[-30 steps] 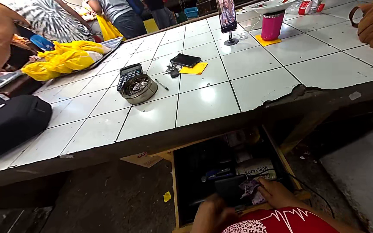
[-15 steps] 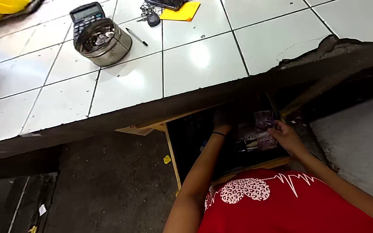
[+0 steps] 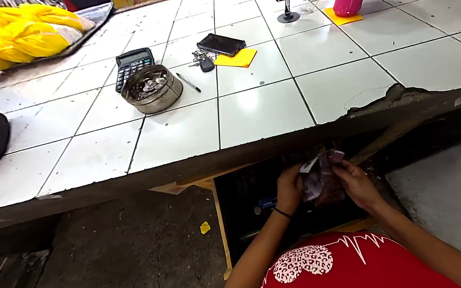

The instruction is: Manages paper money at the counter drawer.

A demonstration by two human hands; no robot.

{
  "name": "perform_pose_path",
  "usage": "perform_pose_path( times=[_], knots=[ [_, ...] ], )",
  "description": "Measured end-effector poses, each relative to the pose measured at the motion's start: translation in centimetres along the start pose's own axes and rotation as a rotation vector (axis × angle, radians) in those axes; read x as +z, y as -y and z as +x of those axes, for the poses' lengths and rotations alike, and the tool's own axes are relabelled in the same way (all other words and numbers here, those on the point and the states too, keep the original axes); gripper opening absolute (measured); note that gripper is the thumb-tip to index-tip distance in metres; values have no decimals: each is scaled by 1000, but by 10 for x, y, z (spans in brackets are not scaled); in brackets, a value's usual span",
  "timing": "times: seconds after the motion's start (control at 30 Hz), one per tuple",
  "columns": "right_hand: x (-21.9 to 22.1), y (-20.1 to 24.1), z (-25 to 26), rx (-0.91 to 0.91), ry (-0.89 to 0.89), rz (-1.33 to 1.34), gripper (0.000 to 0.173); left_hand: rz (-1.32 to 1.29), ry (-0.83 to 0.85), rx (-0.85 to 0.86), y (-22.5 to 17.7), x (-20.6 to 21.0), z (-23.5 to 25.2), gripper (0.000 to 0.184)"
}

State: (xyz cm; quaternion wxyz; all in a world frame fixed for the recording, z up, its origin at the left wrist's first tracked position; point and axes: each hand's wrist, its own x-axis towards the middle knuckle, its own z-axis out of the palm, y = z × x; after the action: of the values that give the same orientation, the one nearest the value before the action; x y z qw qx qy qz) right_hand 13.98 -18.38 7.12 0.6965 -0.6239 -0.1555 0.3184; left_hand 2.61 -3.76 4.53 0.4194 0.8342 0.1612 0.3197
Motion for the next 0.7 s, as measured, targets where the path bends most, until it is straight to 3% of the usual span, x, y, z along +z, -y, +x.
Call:
perform_pose_path(
  times=[0.1,0.23,0.33,0.37,0.47,0.53,0.6,0.7],
  knots=[
    [21,-1,-1,-79,62,-126,20,-235,-36,-38,-12,3,-8,29],
    [39,-2,-1,46,15,-92,14,-358,32,-166,-20,14,-22,41],
    [27,-6,-5,47,-11,-324,29,-201,188,-150,-19,18,-37,70],
    [18,-8,-5,31,-26,-444,38,-89,213,-125,-18,16,-38,72],
    [-13,-13,-7,15,-130,-687,55,256,217,-146,-11,-1,-28,45],
    [-28,-11,-7,57,-179,-686,45,400,186,-217,4,-14,-23,34],
    [-31,-4,-6,100,-206,-593,23,440,185,-269,18,-24,-20,35],
    [-7,3,3,123,-216,-422,16,457,222,-176,24,-27,-22,39]
  ],
)
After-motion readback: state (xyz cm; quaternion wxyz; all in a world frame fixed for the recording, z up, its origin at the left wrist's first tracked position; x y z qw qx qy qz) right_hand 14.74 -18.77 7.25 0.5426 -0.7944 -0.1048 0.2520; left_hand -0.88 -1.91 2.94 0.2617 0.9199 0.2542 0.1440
